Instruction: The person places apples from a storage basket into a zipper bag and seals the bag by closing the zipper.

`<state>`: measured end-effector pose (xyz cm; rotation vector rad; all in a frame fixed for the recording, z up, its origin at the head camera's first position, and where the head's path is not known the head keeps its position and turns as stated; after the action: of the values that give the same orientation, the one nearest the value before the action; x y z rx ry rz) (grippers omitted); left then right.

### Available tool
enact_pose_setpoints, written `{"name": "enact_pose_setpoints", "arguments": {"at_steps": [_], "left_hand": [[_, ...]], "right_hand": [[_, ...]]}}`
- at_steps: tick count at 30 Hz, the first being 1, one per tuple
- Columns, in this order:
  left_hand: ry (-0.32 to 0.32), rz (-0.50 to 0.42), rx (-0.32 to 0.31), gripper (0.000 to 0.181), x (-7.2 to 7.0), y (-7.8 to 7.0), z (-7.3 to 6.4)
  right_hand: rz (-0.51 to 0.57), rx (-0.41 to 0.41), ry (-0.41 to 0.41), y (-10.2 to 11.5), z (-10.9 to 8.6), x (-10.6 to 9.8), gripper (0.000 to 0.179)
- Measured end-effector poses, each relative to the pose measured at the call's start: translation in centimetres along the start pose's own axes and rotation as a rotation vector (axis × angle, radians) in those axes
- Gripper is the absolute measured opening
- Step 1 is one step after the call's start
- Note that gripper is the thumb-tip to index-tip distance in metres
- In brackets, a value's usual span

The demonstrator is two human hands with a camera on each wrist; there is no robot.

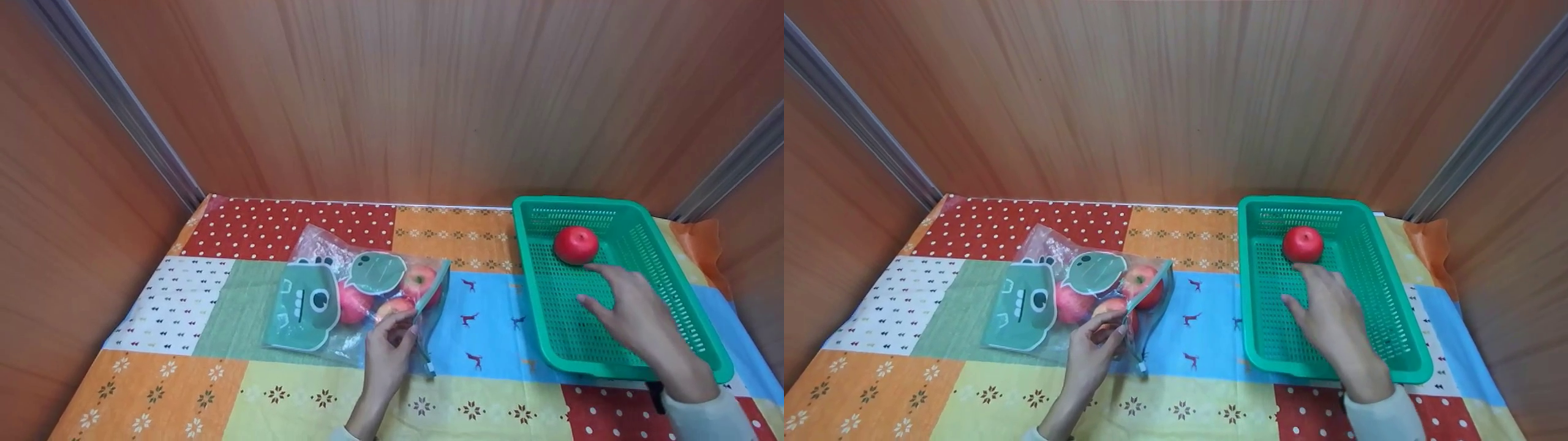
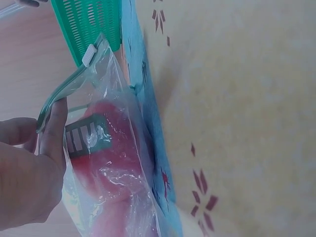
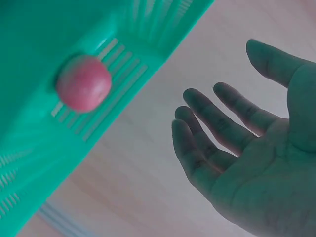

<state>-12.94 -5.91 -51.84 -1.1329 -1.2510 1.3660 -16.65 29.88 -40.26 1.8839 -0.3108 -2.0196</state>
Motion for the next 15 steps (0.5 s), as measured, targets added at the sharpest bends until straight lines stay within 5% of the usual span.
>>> {"name": "enact_pose_setpoints", "arguments": {"at_steps": [15], "left_hand": [[-0.003, 0.008, -0.018, 0.03, -0.1, 0.0, -0.1]], "right_hand": [[-0.046, 0.004, 0.058, -3.4, 3.7, -1.9, 0.077]]}}
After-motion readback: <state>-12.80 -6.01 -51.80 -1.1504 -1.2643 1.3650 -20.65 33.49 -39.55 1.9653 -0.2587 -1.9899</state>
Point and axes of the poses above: each hand's wrist, its own z-axis towards the middle knuckle, its own x-axis out of the palm, y = z × x, the point moved 4 cm from there along z, towards the middle knuckle, and after that the axes turned 2 degrees about x, right-handed, at the moved point
